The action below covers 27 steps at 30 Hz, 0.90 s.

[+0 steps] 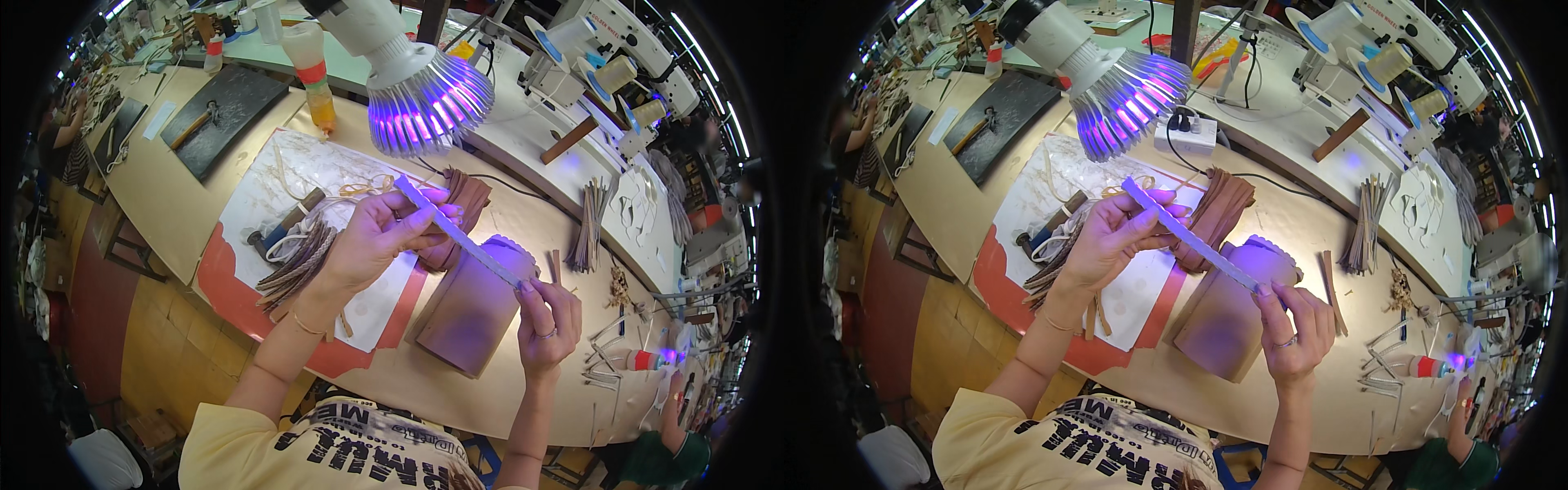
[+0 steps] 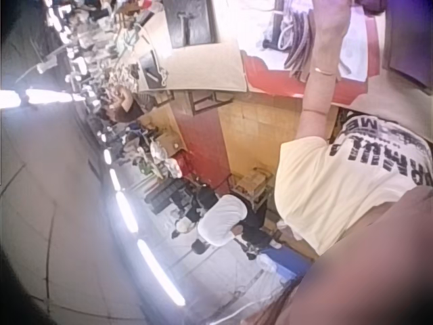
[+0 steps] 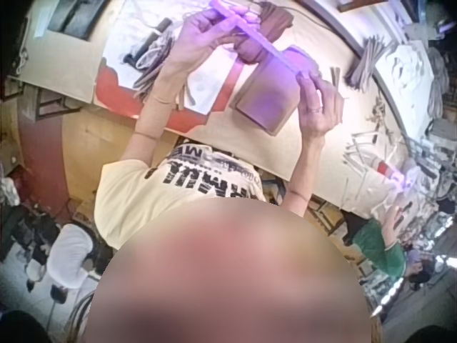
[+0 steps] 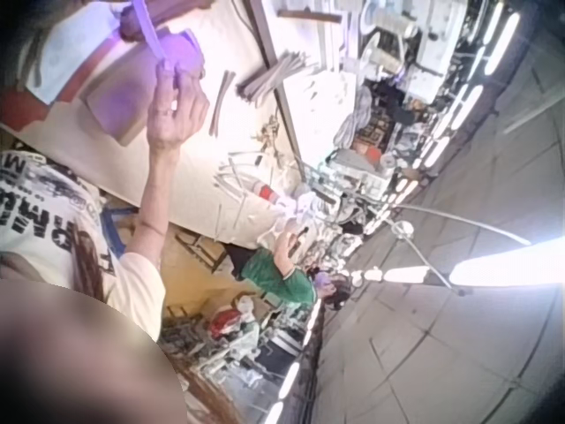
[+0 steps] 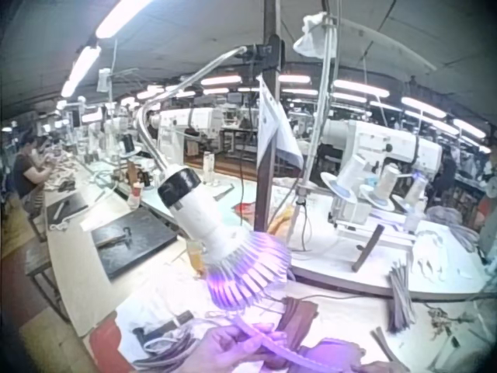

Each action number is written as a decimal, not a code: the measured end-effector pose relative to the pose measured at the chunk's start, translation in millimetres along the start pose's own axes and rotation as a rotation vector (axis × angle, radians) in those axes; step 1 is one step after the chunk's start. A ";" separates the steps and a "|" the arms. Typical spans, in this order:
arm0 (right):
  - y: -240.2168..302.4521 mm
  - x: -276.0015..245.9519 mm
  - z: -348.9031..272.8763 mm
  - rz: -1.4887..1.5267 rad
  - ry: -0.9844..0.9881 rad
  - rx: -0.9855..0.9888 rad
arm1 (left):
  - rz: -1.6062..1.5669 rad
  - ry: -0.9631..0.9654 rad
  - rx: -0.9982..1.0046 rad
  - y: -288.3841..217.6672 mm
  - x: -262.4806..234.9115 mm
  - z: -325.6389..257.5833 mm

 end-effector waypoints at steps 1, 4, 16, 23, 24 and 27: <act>0.1 -0.7 -0.2 0.007 -0.001 0.002 | 0.001 -0.007 -0.003 1.3 0.3 0.4; 1.3 -6.4 -4.1 0.015 -0.001 0.018 | -0.028 0.012 0.030 2.8 7.0 2.2; 12.7 -63.0 -49.6 -0.111 0.042 0.212 | 0.038 0.159 -0.051 30.7 79.5 -2.3; 17.3 -60.3 -63.1 0.037 0.192 0.475 | 0.080 0.289 -0.128 62.2 151.3 -37.6; 13.6 -62.4 -67.2 0.135 0.128 0.527 | 0.116 0.280 -0.116 63.1 153.9 -37.8; 2.5 -63.8 -85.9 0.434 0.101 0.751 | 0.407 0.337 -0.020 60.7 158.9 -36.7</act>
Point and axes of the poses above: each hand's wrist, its own z-axis towards the middle knuckle, its own x-axis out of the palm, y = z × x, the point moved 6 cm from there along z, towards the middle knuckle, and after that the axes turned 12 degrees about z, right-handed, at the moved point
